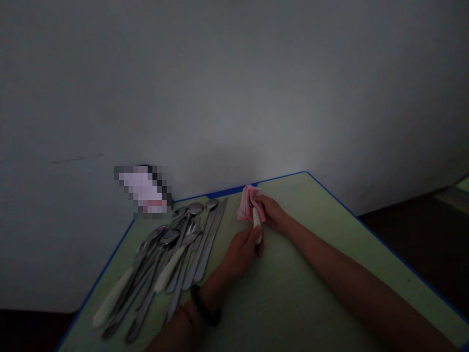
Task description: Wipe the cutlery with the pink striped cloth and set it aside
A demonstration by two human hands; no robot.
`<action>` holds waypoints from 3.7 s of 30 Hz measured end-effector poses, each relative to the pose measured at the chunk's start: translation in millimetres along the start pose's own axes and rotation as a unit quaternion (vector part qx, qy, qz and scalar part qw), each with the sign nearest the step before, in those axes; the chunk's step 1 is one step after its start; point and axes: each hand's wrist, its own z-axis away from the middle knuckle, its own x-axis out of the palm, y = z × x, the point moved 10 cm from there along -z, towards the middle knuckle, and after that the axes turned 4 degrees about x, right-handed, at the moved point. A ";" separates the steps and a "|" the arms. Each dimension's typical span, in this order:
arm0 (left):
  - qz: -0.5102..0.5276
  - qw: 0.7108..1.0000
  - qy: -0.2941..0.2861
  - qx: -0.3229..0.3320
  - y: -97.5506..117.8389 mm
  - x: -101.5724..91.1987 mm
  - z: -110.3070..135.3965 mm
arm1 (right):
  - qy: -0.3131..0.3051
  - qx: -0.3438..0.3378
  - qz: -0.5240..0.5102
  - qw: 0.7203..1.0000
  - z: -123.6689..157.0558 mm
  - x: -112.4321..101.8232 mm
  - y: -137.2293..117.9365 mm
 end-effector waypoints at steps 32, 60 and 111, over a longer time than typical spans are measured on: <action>-0.001 1.000 0.001 0.006 4.6 -0.4 -0.2 | -0.003 -0.006 -0.004 1.000 -0.1 0.9 -0.9; -0.008 1.000 0.002 0.009 7.1 -1.6 -1.2 | -0.012 -0.007 0.003 1.000 -5.7 -1.2 3.3; 0.061 0.998 -0.017 0.014 -0.1 5.8 1.2 | -0.104 0.023 -0.065 0.992 1.2 11.5 0.6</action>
